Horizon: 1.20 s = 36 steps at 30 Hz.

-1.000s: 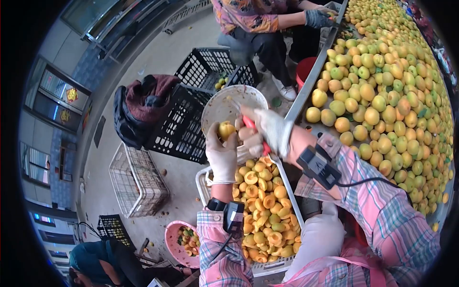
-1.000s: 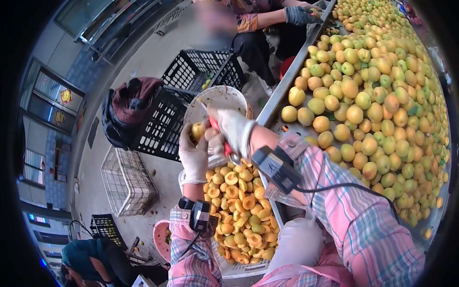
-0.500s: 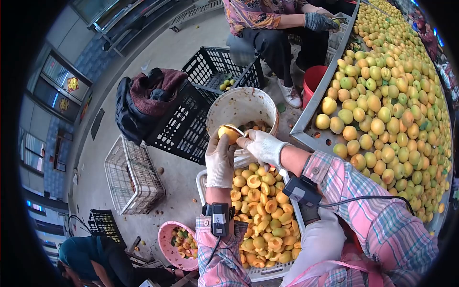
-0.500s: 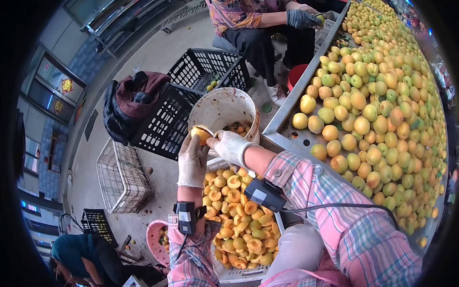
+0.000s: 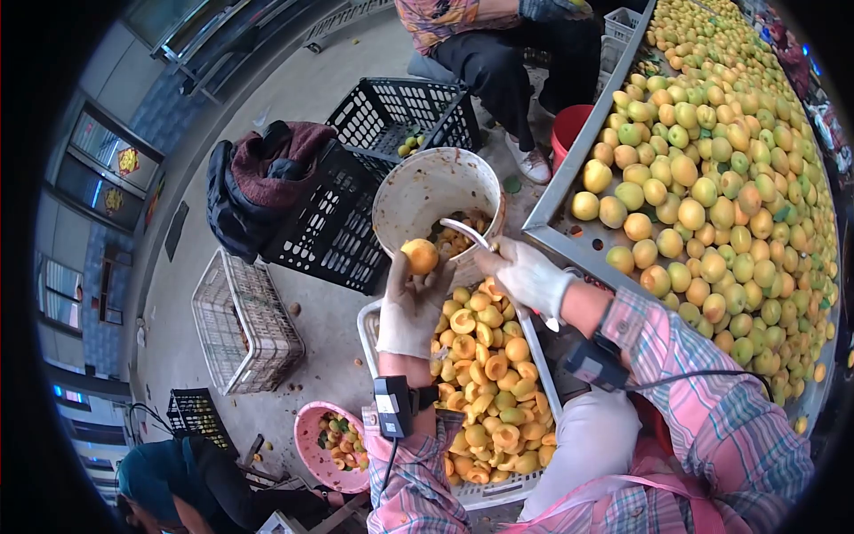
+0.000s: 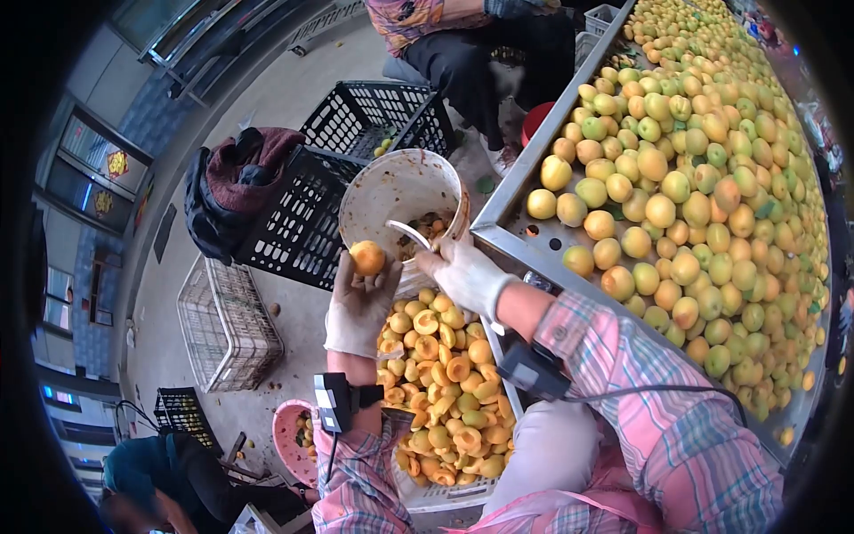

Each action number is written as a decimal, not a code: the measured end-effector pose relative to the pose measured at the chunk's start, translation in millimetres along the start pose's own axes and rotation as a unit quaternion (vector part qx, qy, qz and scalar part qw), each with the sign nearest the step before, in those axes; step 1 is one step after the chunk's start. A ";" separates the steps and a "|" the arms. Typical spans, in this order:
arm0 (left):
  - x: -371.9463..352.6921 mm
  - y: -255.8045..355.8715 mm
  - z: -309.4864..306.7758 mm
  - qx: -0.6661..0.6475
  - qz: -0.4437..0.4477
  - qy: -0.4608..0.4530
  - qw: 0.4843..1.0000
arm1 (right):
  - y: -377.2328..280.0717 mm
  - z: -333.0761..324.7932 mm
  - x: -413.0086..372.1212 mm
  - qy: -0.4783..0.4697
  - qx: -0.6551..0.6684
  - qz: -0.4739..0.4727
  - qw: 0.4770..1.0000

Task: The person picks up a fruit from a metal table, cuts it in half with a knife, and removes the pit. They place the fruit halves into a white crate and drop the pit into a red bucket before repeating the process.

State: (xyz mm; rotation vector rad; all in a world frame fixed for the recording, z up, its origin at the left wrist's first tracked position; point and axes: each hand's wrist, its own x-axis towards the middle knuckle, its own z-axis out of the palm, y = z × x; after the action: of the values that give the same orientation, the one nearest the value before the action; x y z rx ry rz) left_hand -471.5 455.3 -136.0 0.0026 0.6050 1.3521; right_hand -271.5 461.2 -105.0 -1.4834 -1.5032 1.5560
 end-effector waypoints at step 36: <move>-125.5 -59.5 61.1 0.236 -0.101 -0.099 0.962 | -13.6 -60.6 -162.2 -0.037 -0.367 -0.140 0.919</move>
State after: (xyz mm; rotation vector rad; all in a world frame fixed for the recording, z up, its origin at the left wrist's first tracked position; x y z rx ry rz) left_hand -403.7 347.4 -53.6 0.4473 0.7236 0.9720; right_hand -176.6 340.3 -24.2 -1.4759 -2.3874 0.9131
